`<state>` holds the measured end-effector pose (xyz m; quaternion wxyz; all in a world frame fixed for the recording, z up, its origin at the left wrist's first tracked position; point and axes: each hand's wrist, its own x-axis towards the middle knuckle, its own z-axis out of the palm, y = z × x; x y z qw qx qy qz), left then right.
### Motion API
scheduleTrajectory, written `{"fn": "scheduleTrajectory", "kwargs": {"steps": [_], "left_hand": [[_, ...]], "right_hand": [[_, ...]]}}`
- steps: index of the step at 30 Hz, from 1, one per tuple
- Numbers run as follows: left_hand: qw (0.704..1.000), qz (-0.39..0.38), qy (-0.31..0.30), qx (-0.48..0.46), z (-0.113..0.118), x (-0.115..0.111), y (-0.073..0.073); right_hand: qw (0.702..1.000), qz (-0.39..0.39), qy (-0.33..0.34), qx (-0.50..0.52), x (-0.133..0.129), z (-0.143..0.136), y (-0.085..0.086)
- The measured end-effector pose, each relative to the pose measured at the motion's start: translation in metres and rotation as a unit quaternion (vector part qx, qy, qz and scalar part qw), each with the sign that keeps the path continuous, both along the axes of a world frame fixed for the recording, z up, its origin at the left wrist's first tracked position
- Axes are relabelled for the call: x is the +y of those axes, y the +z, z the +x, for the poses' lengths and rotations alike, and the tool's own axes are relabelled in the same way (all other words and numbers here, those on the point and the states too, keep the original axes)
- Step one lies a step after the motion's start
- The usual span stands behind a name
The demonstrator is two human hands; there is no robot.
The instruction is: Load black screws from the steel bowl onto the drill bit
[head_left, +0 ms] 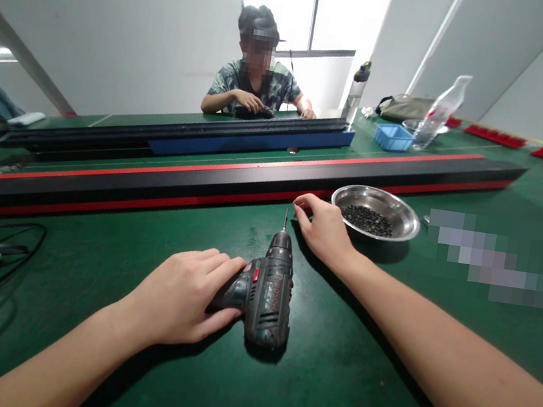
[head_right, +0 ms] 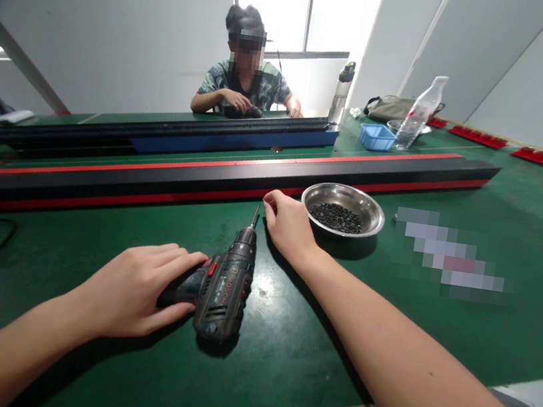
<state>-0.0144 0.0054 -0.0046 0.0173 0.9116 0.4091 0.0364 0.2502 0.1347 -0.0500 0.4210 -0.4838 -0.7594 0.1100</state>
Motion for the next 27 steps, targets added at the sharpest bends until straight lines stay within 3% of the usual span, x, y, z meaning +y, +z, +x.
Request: {"fn": "scheduleTrajectory", "kwargs": {"steps": [27], "left_hand": [[1.0, -0.001, -0.001, -0.002, -0.0011, -0.0026, 0.0013]], "right_hand": [[0.997, -0.054, 0.012, 0.049, 0.0023, -0.0019, -0.003]]}}
